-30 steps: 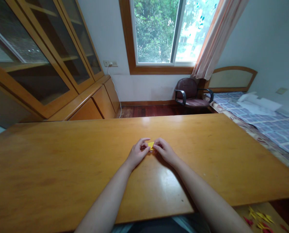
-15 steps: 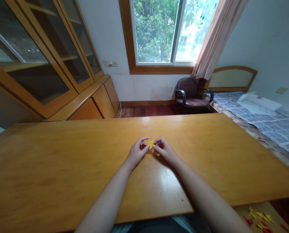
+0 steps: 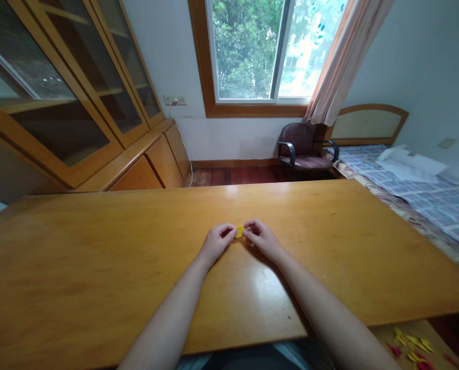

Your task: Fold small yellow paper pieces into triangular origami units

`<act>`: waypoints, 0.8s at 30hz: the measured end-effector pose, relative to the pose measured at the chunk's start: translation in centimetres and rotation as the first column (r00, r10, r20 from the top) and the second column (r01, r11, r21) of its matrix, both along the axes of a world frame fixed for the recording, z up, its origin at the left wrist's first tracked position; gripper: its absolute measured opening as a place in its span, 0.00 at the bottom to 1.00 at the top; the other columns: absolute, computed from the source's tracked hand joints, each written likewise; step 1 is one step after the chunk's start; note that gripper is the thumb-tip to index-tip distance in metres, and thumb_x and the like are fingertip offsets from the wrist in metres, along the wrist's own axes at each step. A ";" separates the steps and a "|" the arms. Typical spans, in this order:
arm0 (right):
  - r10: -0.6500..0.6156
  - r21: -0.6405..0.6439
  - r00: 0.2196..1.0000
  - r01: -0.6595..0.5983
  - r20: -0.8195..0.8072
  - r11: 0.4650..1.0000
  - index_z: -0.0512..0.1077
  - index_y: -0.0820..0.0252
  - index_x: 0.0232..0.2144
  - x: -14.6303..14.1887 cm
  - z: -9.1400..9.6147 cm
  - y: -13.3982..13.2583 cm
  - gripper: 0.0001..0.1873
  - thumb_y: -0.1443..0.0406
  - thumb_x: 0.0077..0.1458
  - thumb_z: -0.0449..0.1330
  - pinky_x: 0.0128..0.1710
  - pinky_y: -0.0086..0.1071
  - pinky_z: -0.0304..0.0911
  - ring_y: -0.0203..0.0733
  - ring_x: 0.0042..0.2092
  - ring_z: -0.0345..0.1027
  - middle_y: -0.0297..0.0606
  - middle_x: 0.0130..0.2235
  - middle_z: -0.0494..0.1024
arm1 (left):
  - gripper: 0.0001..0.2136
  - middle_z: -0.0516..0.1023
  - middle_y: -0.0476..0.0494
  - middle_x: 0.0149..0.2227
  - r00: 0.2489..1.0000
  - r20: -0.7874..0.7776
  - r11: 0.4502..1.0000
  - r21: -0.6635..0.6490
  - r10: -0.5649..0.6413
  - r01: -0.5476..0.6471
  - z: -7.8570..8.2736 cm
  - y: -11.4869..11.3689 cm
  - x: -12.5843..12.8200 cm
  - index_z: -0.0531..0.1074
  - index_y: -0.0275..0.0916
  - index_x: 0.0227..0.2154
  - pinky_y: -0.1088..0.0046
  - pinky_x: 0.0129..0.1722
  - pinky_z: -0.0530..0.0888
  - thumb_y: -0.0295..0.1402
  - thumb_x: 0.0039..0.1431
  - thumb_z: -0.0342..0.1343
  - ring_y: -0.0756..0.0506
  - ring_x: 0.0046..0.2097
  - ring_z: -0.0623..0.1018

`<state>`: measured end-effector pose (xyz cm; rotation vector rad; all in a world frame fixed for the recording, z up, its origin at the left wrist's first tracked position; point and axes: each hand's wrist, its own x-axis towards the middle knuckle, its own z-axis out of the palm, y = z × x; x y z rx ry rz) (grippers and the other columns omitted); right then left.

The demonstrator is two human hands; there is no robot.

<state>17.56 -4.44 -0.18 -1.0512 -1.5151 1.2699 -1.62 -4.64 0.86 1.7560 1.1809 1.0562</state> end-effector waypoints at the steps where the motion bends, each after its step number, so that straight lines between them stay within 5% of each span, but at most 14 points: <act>1: 0.001 0.005 1.000 -0.001 0.007 1.000 0.69 0.59 0.37 0.0 0.0 0.0 0.12 0.58 0.53 0.62 0.29 0.29 0.63 0.35 0.30 0.66 0.32 0.30 0.73 | 0.09 0.78 0.47 0.31 1.000 -0.009 1.000 0.015 0.004 -0.004 0.0 0.0 0.0 0.75 0.37 0.30 0.74 0.39 0.70 0.36 0.60 0.55 0.48 0.36 0.76; 24: -0.011 0.132 0.990 -0.008 0.142 0.991 0.74 0.61 0.30 0.2 0.8 -0.2 0.11 0.58 0.56 0.60 0.33 0.29 0.61 0.36 0.31 0.66 0.33 0.28 0.74 | 0.09 0.79 0.47 0.30 0.995 -0.101 0.998 0.064 -0.020 0.027 0.7 -0.2 0.1 0.77 0.38 0.29 0.74 0.37 0.70 0.36 0.59 0.56 0.48 0.34 0.76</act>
